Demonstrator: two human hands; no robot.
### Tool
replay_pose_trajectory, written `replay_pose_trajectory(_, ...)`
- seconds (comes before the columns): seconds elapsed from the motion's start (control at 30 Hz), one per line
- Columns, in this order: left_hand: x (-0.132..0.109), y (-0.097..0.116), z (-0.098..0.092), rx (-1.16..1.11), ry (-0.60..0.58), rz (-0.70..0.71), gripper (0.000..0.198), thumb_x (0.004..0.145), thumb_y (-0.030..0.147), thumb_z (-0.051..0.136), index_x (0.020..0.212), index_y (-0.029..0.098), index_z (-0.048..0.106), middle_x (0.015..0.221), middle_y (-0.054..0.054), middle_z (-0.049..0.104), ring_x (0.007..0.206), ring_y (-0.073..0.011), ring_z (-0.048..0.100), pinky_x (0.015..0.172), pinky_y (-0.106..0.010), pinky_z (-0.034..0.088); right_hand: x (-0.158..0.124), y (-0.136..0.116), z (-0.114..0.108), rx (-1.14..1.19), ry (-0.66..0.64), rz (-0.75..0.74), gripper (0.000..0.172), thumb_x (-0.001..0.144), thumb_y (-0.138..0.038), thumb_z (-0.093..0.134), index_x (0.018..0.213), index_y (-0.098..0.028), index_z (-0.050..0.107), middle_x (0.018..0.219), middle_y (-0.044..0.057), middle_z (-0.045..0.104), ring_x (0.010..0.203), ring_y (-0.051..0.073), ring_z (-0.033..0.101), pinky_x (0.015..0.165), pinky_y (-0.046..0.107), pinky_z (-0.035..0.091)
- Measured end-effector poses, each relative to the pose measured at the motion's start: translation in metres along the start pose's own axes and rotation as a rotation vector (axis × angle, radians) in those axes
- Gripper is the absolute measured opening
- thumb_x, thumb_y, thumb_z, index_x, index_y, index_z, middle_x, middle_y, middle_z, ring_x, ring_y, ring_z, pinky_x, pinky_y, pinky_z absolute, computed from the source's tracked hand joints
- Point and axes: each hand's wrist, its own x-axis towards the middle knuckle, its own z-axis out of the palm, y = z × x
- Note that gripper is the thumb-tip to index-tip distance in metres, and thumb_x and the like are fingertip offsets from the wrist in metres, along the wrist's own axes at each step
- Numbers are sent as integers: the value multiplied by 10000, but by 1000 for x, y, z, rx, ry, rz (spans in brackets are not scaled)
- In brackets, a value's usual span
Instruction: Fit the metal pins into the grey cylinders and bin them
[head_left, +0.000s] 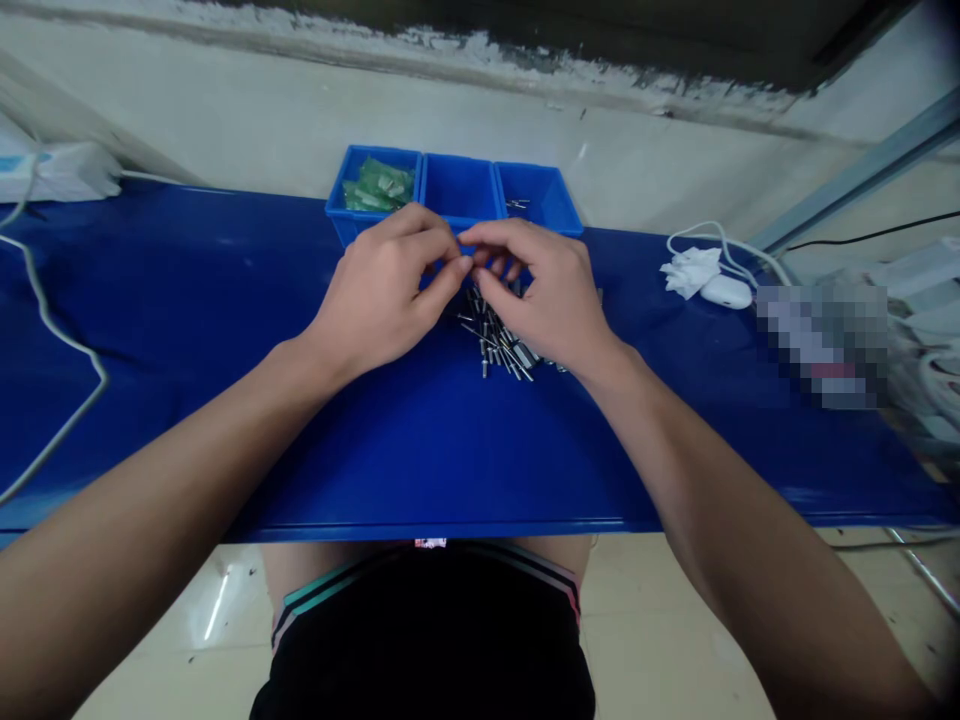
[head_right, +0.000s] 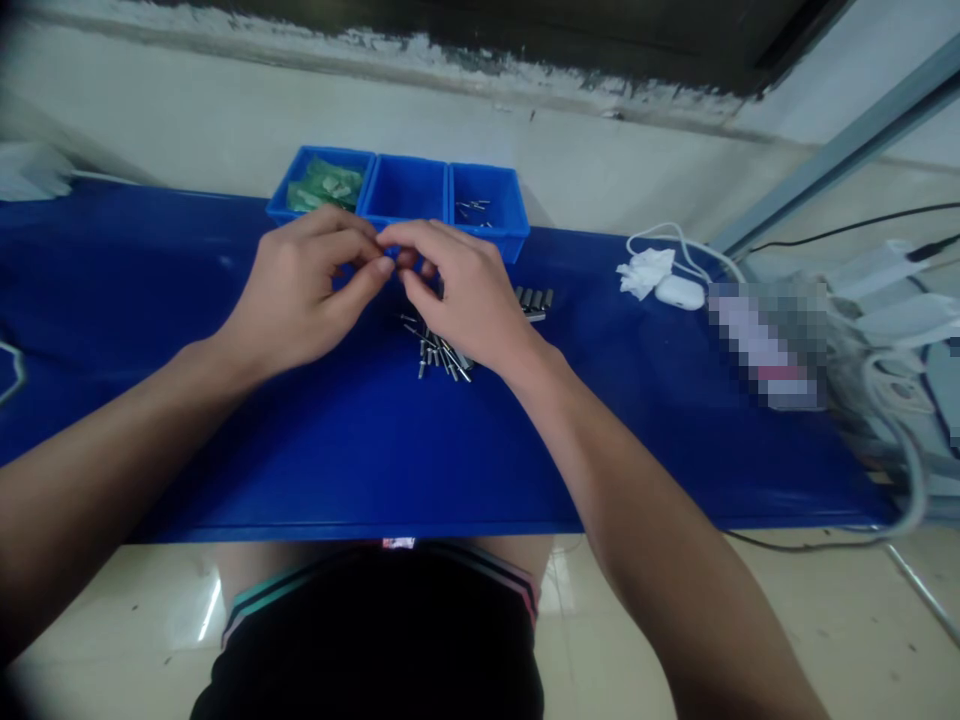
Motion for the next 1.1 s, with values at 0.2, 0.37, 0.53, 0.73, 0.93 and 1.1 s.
replay_pose_trajectory(0.2,-1,-4,0,56,-84,-35,349,1074,413,451,1279,251,682,1343,-93,681,1255,-335,639,1045,-474,529,10,2,-22,291,256,259,177,893,-414,795,1030,-348,705,999,24,772,1044,271,711,733,364,587)
replay_pose_trajectory(0.37,-3,-7,2,178,-135,-41,378,1067,364,444,1346,254,675,1444,-108,640,1326,-381,588,1044,-534,527,18,25,-45,515,388,391,139,939,-425,721,938,-305,651,924,10,752,819,174,681,587,293,469)
replay_pose_trajectory(0.53,-4,-11,4,257,-146,-75,402,1060,351,431,1353,256,689,1380,-115,684,1265,-400,631,1002,-573,543,24,50,-50,563,492,665,308,965,-381,649,699,-252,565,641,-22,565,480,95,421,409,284,234)
replay_pose_trajectory(0.73,-4,-17,7,257,-219,-125,426,1059,336,405,1327,237,722,1287,-121,735,1120,-393,715,937,-566,577,26,58,-46,493,472,748,293,972,-391,636,731,-234,582,678,-14,638,460,81,459,380,255,212)
replay_pose_trajectory(0.93,-3,-19,8,286,-211,-83,383,1030,294,461,1264,235,758,1263,-116,745,1098,-371,724,920,-530,599,26,68,-42,419,426,722,267,926,-431,706,761,-237,627,731,14,705,462,92,511,378,259,248)
replay_pose_trajectory(1.1,-3,-21,8,269,-226,-80,381,1019,255,455,1240,216,763,1293,-123,722,1117,-374,713,916,-514,595,25,72,-41,380,394,672,296,892,-501,736,776,-249,633,733,22,717,478,111,549,377,262,273)
